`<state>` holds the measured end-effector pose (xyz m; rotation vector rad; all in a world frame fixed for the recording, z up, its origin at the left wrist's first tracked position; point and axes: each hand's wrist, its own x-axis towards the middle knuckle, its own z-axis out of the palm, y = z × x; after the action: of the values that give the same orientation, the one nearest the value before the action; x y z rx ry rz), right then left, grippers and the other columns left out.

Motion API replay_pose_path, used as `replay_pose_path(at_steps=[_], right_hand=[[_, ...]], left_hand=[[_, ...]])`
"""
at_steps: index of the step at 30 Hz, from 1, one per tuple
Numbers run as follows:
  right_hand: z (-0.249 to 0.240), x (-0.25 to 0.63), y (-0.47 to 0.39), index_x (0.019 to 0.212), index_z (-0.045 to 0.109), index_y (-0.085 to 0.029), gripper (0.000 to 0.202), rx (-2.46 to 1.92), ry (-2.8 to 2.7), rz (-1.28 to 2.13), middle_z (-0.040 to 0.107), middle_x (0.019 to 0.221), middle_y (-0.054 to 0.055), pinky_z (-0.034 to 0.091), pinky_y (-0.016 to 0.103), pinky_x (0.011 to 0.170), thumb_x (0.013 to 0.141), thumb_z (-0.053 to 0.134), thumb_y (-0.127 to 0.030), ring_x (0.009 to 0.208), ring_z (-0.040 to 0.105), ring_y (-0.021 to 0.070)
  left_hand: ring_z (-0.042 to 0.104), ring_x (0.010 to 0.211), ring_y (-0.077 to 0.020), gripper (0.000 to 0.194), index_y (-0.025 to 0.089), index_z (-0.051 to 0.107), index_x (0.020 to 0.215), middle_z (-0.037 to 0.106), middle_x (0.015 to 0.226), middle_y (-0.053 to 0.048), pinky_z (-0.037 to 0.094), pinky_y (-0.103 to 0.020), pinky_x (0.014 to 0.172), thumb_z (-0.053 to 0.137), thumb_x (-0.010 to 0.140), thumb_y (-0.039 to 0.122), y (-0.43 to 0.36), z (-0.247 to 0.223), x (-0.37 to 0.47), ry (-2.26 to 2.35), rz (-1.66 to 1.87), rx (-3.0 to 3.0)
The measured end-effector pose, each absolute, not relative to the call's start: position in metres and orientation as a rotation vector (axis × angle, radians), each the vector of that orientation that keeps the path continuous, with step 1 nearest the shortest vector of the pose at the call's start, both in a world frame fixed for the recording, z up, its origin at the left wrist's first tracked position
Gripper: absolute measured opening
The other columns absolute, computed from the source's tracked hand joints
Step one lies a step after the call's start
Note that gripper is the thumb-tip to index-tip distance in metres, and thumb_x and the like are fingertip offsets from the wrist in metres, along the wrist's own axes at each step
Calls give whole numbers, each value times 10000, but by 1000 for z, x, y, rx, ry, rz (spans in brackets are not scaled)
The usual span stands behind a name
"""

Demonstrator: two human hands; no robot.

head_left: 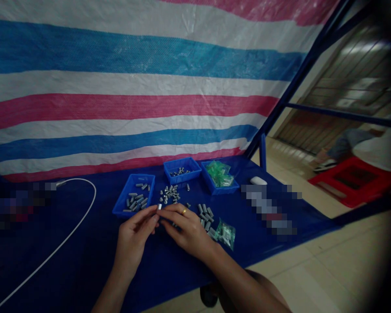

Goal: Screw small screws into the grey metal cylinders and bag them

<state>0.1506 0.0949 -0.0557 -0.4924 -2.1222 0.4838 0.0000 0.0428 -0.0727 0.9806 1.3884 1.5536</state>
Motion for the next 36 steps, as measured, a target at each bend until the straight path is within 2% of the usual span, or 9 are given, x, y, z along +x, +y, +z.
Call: replay_pose_path(at_steps=[3,6,9,14,21,26,29,32,36], right_hand=[[-54,157,106,1159,554,-222,313,-657,-2122,491,627,1031,60,485,297,847,861,506,-138,971,588,162],[-59,166,122,1077,597,-196,250,-974,-2141,421,635,1002,67,468,327,853,847,517,-141,966,582,190],[-68,171,133,1041,629,-185,225,-1221,-2277,309,643,996,82,451,345,846,836,541,-158,954,579,217],[-77,166,133,1026,642,-210,202,-1394,-2433,139,648,978,88,428,341,800,847,551,-230,925,573,228],[-76,158,130,934,641,-204,128,-1436,-2434,92,655,900,88,409,341,744,854,541,-212,893,569,241],[-72,162,130,882,626,-198,100,-1433,-2428,84,656,885,83,404,322,732,868,527,-201,860,570,220],[-67,165,130,891,606,-194,123,-1409,-2405,82,650,898,83,410,329,752,896,484,-210,871,566,218],[-60,166,127,925,584,-194,120,-1219,-2287,234,638,918,69,432,328,781,907,466,-209,887,570,204],[-52,163,114,954,581,-216,119,-819,-2157,525,639,916,42,461,309,800,906,471,-207,904,578,175]], left_hand=[[652,768,-194,259,196,704,964,721,904,-54,503,-298,701,661,747,331,42,-65,-12,1662,1594,1200],[639,819,-221,220,199,706,956,712,946,-71,463,-347,801,611,782,295,43,-61,-30,2014,1639,1631],[615,822,-248,231,191,693,984,714,949,-95,443,-381,796,546,821,265,47,-66,-48,2239,1474,1970],[597,837,-272,220,201,682,977,720,922,-97,421,-388,766,528,829,253,52,-77,-56,2417,1215,2118],[590,905,-241,188,190,669,940,676,938,-88,425,-371,852,516,845,241,45,-69,-27,2169,1475,2014],[592,915,-213,202,196,660,972,664,932,-69,423,-342,876,514,836,166,38,-72,2,1902,1461,2069],[593,930,-214,209,214,663,974,662,946,-64,427,-341,876,506,840,178,35,-73,12,1808,1447,1969],[607,884,-214,202,212,672,957,667,947,-69,454,-320,799,503,852,248,34,-70,18,1736,1436,1696],[606,703,-175,280,185,681,958,685,887,-73,456,-259,609,514,846,381,36,-65,20,1572,1438,1252]])
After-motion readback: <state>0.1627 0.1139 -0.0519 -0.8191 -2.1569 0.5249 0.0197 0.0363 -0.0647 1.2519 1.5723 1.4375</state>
